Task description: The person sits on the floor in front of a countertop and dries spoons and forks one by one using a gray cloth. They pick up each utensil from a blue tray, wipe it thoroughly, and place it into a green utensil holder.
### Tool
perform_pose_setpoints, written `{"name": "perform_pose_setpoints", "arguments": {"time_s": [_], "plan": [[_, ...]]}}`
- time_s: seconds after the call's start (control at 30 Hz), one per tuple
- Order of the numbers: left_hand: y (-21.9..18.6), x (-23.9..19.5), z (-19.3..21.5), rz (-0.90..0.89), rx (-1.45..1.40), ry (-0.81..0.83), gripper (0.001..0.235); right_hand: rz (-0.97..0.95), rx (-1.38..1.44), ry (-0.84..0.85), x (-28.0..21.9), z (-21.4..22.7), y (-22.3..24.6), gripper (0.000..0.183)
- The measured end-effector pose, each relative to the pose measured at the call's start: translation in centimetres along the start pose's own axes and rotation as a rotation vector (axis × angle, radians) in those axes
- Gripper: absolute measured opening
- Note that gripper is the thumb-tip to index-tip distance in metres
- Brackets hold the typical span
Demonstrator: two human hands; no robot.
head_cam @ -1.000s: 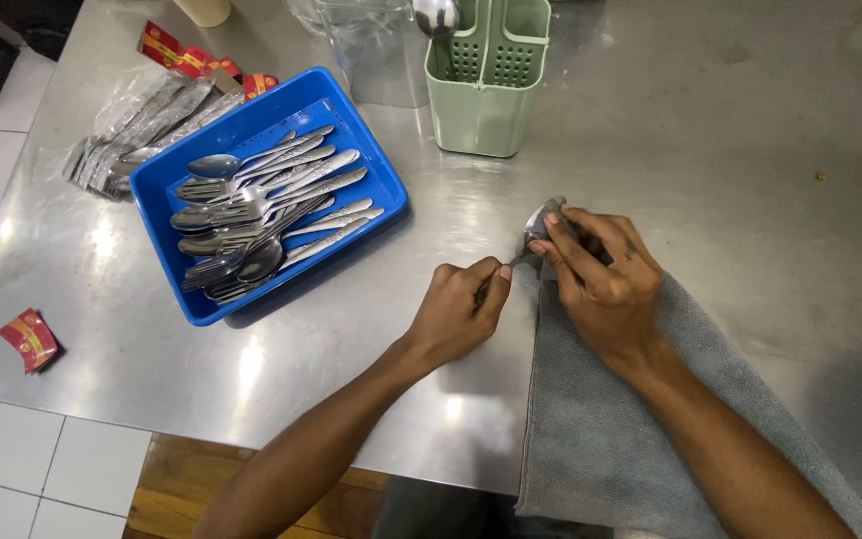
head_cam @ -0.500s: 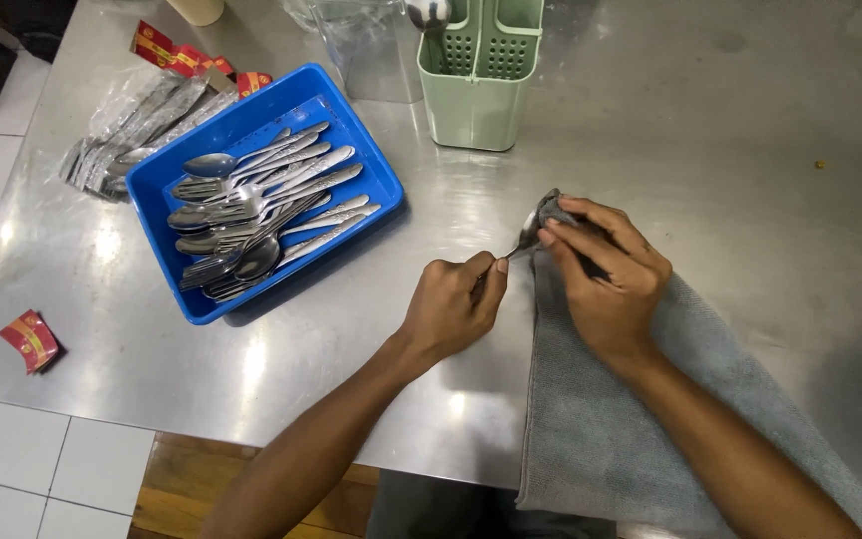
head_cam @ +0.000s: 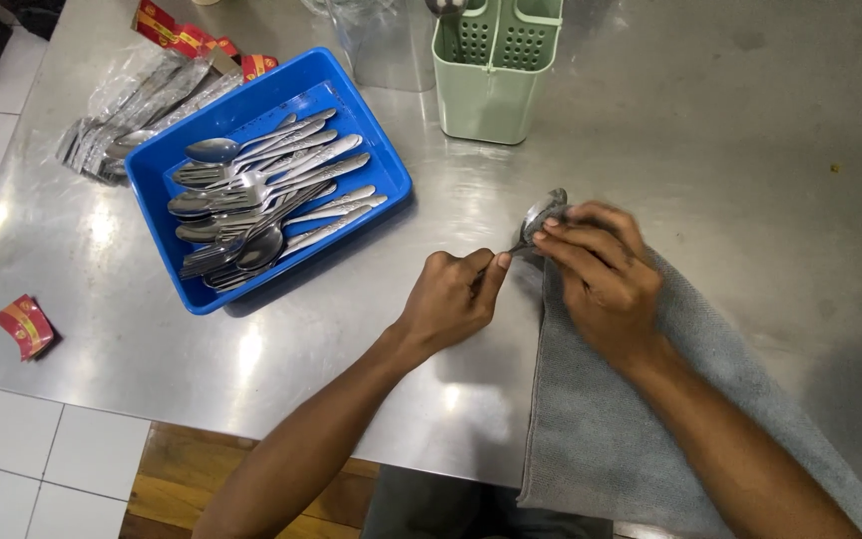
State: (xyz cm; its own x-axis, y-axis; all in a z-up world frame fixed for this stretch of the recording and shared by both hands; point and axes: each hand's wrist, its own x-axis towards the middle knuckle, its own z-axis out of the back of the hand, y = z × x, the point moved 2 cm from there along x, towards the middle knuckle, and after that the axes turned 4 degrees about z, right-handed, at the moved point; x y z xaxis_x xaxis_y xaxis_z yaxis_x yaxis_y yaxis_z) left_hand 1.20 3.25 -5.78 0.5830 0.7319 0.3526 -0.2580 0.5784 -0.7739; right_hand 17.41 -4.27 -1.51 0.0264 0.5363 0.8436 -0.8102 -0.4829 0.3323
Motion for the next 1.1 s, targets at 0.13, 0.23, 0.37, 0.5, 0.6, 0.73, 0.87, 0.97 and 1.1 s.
{"name": "perform_pose_setpoints", "arguments": {"time_s": [0.13, 0.23, 0.37, 0.5, 0.6, 0.73, 0.87, 0.97, 1.1], "plan": [[0.0, -0.1, -0.3, -0.009, 0.013, 0.007, 0.042, 0.006, -0.014, 0.021, 0.3, 0.4, -0.4, 0.015], [0.4, -0.3, -0.4, -0.001, 0.022, 0.004, 0.041, -0.035, -0.053, 0.02, -0.7, -0.2, -0.7, 0.015], [-0.2, -0.2, -0.3, -0.03, 0.074, 0.024, 0.042, 0.031, 0.015, 0.007, 0.3, 0.4, -1.1, 0.015], [-0.5, -0.3, -0.1, -0.045, 0.128, 0.031, 0.041, 0.05, 0.001, 0.018, -0.3, 0.6, -0.7, 0.015], [-0.3, -0.1, -0.2, -0.074, 0.181, 0.023, 0.038, 0.082, 0.058, 0.007, 0.7, 0.1, 0.8, 0.015], [-0.8, -0.6, -0.5, -0.088, 0.238, 0.035, 0.036, 0.03, 0.032, 0.008, 0.3, 0.2, -1.8, 0.01], [-0.7, -0.8, -0.5, -0.079, 0.259, 0.024, 0.032, 0.075, 0.067, 0.036, 0.3, 0.1, -0.1, 0.013], [-0.6, -0.7, -0.6, -0.072, 0.277, 0.016, 0.031, 0.036, 0.062, 0.075, 0.8, 0.3, -1.1, 0.012], [-0.2, -0.9, -0.9, -0.056, 0.291, 0.002, 0.031, 0.008, 0.086, 0.04, -0.1, 0.1, -2.8, 0.011]]}}
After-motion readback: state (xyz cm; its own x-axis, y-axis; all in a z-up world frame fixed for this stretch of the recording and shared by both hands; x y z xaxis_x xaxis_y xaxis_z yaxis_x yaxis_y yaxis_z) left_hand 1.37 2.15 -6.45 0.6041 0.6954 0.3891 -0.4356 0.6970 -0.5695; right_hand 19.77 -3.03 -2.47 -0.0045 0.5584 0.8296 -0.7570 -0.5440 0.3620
